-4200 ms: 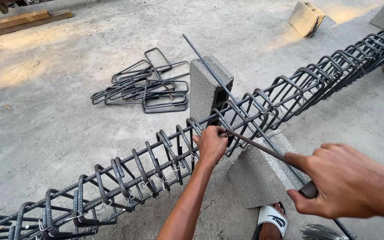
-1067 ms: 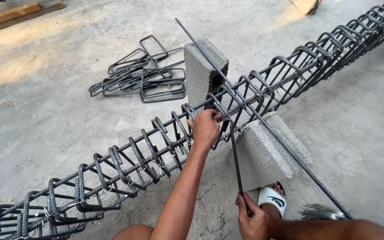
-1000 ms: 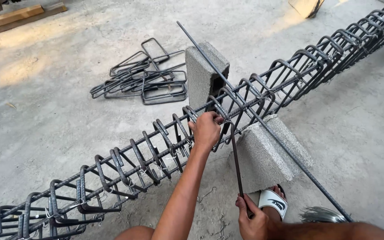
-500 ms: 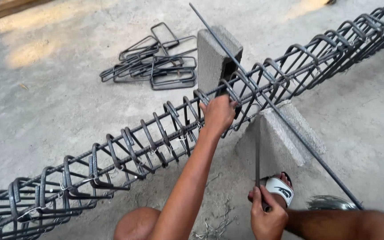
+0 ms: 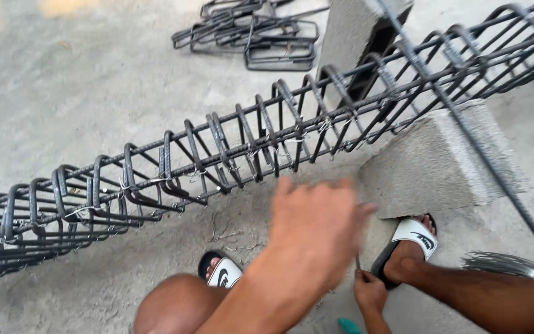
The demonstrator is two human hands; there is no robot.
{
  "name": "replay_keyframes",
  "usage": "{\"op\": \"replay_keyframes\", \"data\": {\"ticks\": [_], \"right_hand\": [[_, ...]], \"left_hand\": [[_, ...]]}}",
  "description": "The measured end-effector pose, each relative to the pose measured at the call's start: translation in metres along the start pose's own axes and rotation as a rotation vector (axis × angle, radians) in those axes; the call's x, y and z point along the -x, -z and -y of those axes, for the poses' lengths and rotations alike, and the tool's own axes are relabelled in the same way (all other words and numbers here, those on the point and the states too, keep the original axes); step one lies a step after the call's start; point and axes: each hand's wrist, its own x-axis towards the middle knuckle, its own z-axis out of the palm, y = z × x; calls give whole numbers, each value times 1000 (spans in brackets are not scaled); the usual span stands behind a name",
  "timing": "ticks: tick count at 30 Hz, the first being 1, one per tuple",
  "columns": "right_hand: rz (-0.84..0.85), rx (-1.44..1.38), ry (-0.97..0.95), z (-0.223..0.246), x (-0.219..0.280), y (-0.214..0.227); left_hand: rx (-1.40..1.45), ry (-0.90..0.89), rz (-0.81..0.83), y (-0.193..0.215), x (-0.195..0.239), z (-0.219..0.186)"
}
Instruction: Tying wire around rebar intersections using a manual twisting tool to assemble a reinforcement cage.
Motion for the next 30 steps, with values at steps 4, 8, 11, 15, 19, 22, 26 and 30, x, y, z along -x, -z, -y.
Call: {"op": "replay_keyframes", "data": {"ticks": [4, 8, 11, 15, 19, 22, 26, 30], "right_hand": [[-14, 98, -110, -45, -41, -14], [-252, 213, 73, -6, -12, 1], [-155, 316, 219, 31, 16, 5], [9, 493, 199, 34, 17, -15], [151, 391, 130, 52, 20, -19], [191, 190, 48, 65, 11, -22], [219, 170, 17, 55, -26, -37], [64, 136, -2, 57, -34, -40]], "left_hand": [[-212, 188, -126, -13, 26, 59], [-249, 252, -246, -19, 43, 97], [-177, 313, 12, -6, 44, 95], [-164, 245, -222, -5, 48, 84], [-166, 231, 4, 3, 37, 79], [-185, 194, -43, -2, 34, 79], [-182, 185, -62, -1, 28, 74], [-153, 144, -101, -5, 25, 73]]}}
